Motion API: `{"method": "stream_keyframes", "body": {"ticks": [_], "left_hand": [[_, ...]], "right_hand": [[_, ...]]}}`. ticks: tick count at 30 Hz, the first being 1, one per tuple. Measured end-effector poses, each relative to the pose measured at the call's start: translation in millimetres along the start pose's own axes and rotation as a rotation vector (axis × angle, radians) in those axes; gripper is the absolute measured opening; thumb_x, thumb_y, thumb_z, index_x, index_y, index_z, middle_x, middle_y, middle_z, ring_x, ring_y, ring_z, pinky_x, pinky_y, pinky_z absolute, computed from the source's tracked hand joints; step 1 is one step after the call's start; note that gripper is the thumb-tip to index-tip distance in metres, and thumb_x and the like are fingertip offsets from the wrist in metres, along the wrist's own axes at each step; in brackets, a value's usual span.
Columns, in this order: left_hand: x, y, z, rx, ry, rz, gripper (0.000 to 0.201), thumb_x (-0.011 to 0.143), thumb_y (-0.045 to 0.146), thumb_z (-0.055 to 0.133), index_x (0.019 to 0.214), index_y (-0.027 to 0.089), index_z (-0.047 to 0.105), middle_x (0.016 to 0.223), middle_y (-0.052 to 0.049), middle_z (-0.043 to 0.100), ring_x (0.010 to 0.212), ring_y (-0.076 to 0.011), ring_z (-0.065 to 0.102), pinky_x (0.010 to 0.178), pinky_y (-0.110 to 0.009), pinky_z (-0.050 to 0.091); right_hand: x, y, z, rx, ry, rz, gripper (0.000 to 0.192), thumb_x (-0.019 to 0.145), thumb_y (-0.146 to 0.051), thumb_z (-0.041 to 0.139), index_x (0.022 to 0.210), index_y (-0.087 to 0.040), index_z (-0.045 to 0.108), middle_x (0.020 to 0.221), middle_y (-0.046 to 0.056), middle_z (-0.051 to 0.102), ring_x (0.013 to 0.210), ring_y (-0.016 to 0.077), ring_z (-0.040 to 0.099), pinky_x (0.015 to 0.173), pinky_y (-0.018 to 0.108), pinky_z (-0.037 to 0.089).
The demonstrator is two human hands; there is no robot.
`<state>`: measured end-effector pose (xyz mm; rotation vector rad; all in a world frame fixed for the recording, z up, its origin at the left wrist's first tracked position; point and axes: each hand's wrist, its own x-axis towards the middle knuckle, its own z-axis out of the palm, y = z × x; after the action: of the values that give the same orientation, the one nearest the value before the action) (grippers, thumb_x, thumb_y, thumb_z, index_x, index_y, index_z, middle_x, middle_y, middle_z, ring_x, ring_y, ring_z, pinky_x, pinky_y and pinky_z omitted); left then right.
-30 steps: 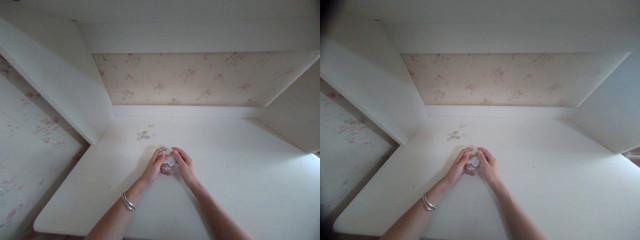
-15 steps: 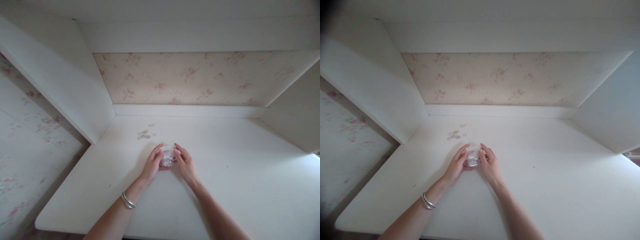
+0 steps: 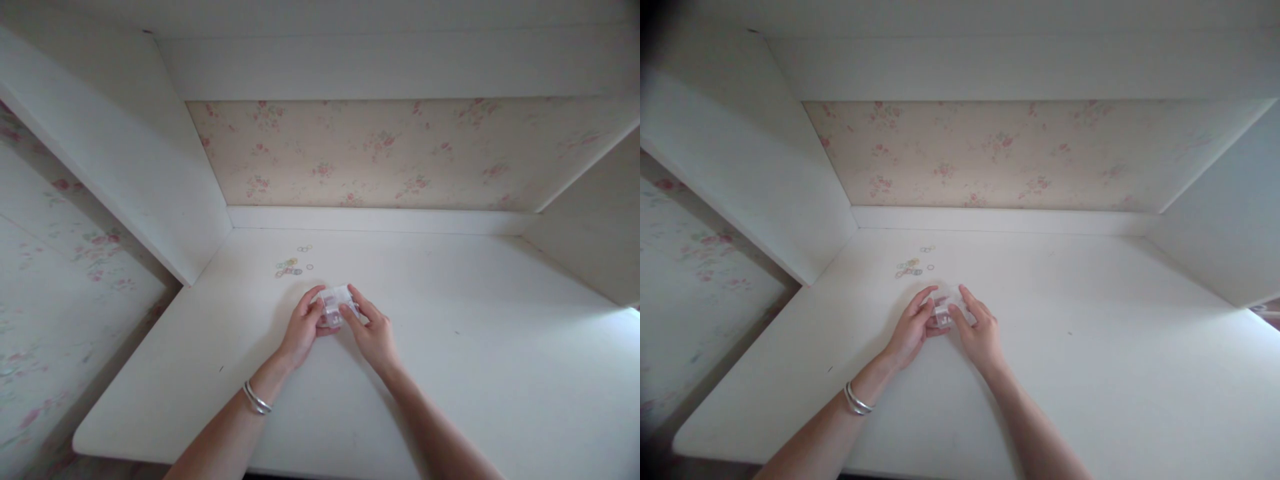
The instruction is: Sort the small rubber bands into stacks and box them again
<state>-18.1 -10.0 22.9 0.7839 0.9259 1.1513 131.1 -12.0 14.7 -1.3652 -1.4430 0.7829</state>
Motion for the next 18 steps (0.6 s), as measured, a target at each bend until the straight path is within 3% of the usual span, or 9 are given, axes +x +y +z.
{"method": "stream_keyframes", "body": {"ticks": [7, 10, 18], "left_hand": [[-1.3, 2.6, 1.1, 0.03, -0.003, -0.004, 0.055, 0.082, 0.047, 0.055, 0.132, 0.028, 0.043, 0.111, -0.009, 0.062, 0.085, -0.0205, 0.065, 0.07, -0.038, 0.057], [-3.9, 4.9, 3.9, 0.067, -0.01, 0.007, 0.062, 0.078, 0.042, 0.064, 0.133, 0.027, 0.041, 0.114, -0.009, 0.061, 0.092, -0.0217, 0.063, 0.073, -0.037, 0.057], [-5.0, 7.1, 4.3, 0.017, -0.013, 0.016, 0.064, 0.077, 0.033, 0.066, 0.135, 0.028, 0.038, 0.118, -0.009, 0.059, 0.101, -0.023, 0.06, 0.078, -0.038, 0.056]], "right_hand": [[1.8, 0.1, -1.5, 0.056, -0.042, 0.07, 0.052, 0.081, -0.046, 0.056, 0.129, -0.026, 0.051, 0.118, 0.006, 0.062, 0.097, 0.0224, 0.062, 0.083, 0.036, 0.05], [1.6, -1.0, -0.9, 0.056, -0.057, 0.082, 0.053, 0.08, -0.046, 0.057, 0.13, -0.028, 0.05, 0.118, 0.005, 0.062, 0.096, 0.0221, 0.063, 0.077, 0.034, 0.053], [1.1, 1.5, 3.5, 0.149, -0.073, 0.041, 0.053, 0.078, -0.045, 0.061, 0.127, -0.027, 0.053, 0.134, 0.004, 0.05, 0.109, 0.0218, 0.057, 0.077, 0.029, 0.055]]}}
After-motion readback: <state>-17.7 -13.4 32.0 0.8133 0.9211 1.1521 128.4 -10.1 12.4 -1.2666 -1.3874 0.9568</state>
